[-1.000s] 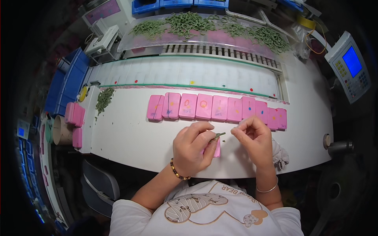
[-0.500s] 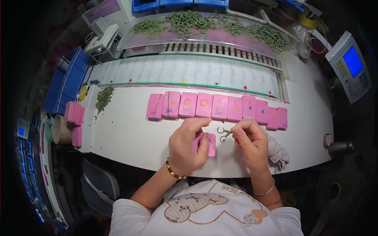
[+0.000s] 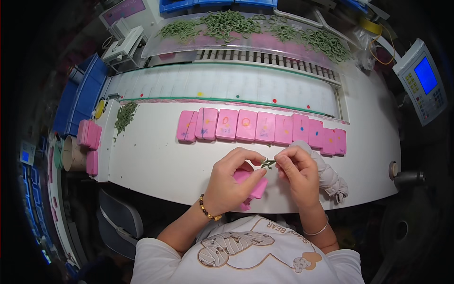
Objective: Assembling components and dried herbs into pink rectangular containers at a production workstation.
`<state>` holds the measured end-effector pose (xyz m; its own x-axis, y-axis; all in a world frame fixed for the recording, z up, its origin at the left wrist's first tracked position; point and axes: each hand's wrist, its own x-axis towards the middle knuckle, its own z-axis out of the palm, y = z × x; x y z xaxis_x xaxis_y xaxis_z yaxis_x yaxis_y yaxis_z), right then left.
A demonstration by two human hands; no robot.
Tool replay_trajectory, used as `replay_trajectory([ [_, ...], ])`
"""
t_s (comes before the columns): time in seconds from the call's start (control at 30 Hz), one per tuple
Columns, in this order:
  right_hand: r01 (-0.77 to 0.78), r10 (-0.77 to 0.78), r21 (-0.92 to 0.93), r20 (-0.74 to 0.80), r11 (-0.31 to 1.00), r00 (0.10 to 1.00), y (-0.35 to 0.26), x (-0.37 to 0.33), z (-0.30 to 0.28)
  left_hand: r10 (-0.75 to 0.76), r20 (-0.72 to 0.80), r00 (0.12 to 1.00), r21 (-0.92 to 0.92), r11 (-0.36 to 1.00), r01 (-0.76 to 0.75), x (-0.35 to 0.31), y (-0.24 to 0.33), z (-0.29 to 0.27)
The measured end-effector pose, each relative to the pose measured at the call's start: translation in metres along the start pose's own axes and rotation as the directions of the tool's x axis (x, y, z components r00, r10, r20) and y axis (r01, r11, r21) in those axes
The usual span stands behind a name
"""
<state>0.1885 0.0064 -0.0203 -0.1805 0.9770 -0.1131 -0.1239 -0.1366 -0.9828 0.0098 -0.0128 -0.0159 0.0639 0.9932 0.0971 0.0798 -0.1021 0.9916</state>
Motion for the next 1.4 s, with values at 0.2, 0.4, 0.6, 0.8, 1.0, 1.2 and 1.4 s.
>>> replay_trajectory([
  [0.2, -0.186, 0.172, 0.179, 0.087, 0.966, 0.981, 0.004, 0.0, 0.003, 0.151, 0.008, 0.988, 0.169, 0.974, -0.15, 0.001, 0.001, 0.0],
  [0.4, -0.203, 0.188, 0.173, 0.102, 0.964, 0.977, 0.011, 0.0, 0.008, 0.316, -0.025, 0.949, 0.255, 0.919, -0.299, 0.003, 0.001, 0.002],
  [0.6, -0.234, 0.223, 0.116, 0.103, 0.965, 0.969, 0.015, 0.0, 0.01, 0.308, 0.006, 0.951, 0.296, 0.908, -0.296, 0.002, 0.002, 0.002],
  [0.8, -0.221, 0.208, 0.103, 0.125, 0.97, 0.97, 0.015, -0.002, 0.01, 0.352, 0.021, 0.936, 0.399, 0.855, -0.331, 0.002, 0.001, 0.002],
  [1.0, -0.206, 0.191, 0.09, 0.149, 0.974, 0.97, 0.014, -0.001, 0.01, 0.379, 0.034, 0.925, 0.45, 0.821, -0.353, 0.002, -0.002, 0.002],
  [1.2, -0.065, 0.049, 0.091, 0.167, 0.994, 0.985, 0.018, 0.0, 0.011, 0.357, 0.039, 0.933, 0.434, 0.835, -0.338, 0.002, -0.002, 0.003],
  [1.4, 0.137, -0.114, -0.185, 0.128, 0.973, 0.985, 0.025, 0.001, 0.006, 0.329, -0.008, 0.944, 0.356, 0.883, -0.305, 0.002, -0.004, 0.003],
])
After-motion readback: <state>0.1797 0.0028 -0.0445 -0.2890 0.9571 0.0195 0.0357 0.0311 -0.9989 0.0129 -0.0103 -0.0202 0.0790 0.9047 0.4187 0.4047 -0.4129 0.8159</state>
